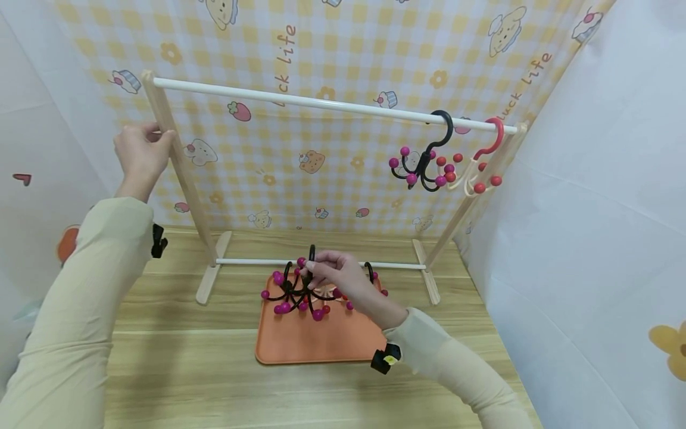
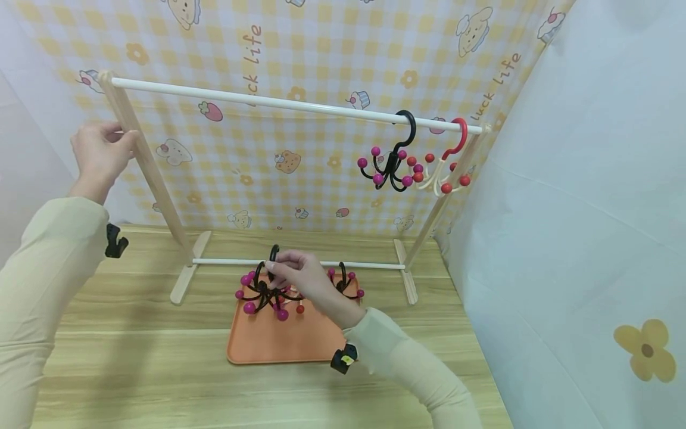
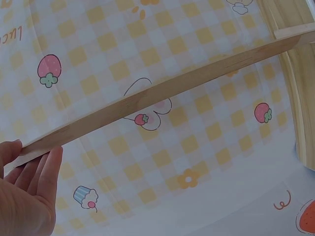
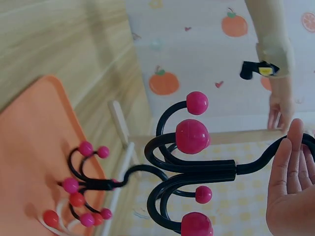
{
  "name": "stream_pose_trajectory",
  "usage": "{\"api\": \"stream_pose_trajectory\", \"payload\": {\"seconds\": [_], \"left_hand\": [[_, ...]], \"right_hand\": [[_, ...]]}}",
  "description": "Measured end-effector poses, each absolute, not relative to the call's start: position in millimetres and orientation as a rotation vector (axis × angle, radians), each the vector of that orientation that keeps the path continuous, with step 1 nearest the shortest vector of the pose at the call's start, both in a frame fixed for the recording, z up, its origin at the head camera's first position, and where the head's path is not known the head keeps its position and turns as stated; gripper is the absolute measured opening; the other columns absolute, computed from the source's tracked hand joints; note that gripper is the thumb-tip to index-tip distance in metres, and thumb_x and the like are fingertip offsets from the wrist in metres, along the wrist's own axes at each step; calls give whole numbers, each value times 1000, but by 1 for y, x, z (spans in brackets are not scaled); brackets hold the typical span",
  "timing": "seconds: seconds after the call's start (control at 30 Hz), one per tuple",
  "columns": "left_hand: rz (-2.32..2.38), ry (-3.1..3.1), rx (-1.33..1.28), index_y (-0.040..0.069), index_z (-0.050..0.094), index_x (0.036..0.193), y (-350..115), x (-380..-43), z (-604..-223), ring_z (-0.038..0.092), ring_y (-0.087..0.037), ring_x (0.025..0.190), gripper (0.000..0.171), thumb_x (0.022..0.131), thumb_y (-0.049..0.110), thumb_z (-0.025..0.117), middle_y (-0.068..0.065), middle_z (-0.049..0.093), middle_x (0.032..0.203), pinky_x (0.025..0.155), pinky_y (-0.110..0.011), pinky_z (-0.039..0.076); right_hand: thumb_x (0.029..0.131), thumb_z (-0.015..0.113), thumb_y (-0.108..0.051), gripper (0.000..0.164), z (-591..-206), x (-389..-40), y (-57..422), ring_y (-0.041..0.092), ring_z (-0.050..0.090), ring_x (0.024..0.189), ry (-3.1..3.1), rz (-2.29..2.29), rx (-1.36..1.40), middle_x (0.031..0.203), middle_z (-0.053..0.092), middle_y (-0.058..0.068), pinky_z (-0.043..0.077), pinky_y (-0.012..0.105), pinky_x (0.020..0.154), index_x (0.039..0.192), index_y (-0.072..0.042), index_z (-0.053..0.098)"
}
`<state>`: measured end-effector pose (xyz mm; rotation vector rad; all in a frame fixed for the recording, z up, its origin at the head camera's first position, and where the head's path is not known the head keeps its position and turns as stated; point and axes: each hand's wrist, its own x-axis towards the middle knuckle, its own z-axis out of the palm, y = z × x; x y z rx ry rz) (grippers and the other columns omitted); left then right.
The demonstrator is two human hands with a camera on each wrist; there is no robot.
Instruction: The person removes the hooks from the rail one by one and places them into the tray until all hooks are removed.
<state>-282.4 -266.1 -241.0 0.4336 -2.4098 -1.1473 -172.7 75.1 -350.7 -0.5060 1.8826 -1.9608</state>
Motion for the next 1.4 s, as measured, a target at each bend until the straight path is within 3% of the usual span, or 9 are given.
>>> {"api": "stream_pose_trajectory", "payload": {"seconds": [0.33,0.73,0.97,1.13,1.4], "left_hand": [[-1158,-2414,401,8,49,125,-269,-282,-243,35,-21,121,43,88,30,46,-14,52,117,87,-29,41],[-1144,-2420,408,9,49,125,-268,-280,-242,44,-24,114,43,88,30,46,-14,52,117,84,-29,43],[-1126,-2413,391,8,50,124,-267,-278,-242,42,-24,116,42,89,30,45,-15,52,117,84,-30,43],[-1120,-2410,378,7,50,124,-266,-278,-242,39,-24,118,43,89,30,45,-16,53,116,85,-31,43],[-1137,-2424,397,7,49,125,-268,-278,-242,38,-24,119,44,88,30,46,-16,52,117,84,-30,43]], "right_hand": [[87,56,-14,24,-380,-160,61,17,61,65,1802,-1912,-525,93,63,19,47,44,75,96,7,56],[86,58,-15,24,-412,-149,50,27,62,73,1846,-1836,-481,91,64,17,49,37,74,98,5,59],[85,59,-18,23,-434,-147,45,34,61,78,1869,-1785,-477,88,66,11,45,46,78,98,1,62],[86,58,-18,24,-446,-145,44,38,59,80,1876,-1786,-468,91,64,17,47,43,76,99,2,61],[87,57,-15,22,-460,-142,39,38,59,82,1901,-1784,-472,86,65,11,48,41,74,98,3,60]]}}
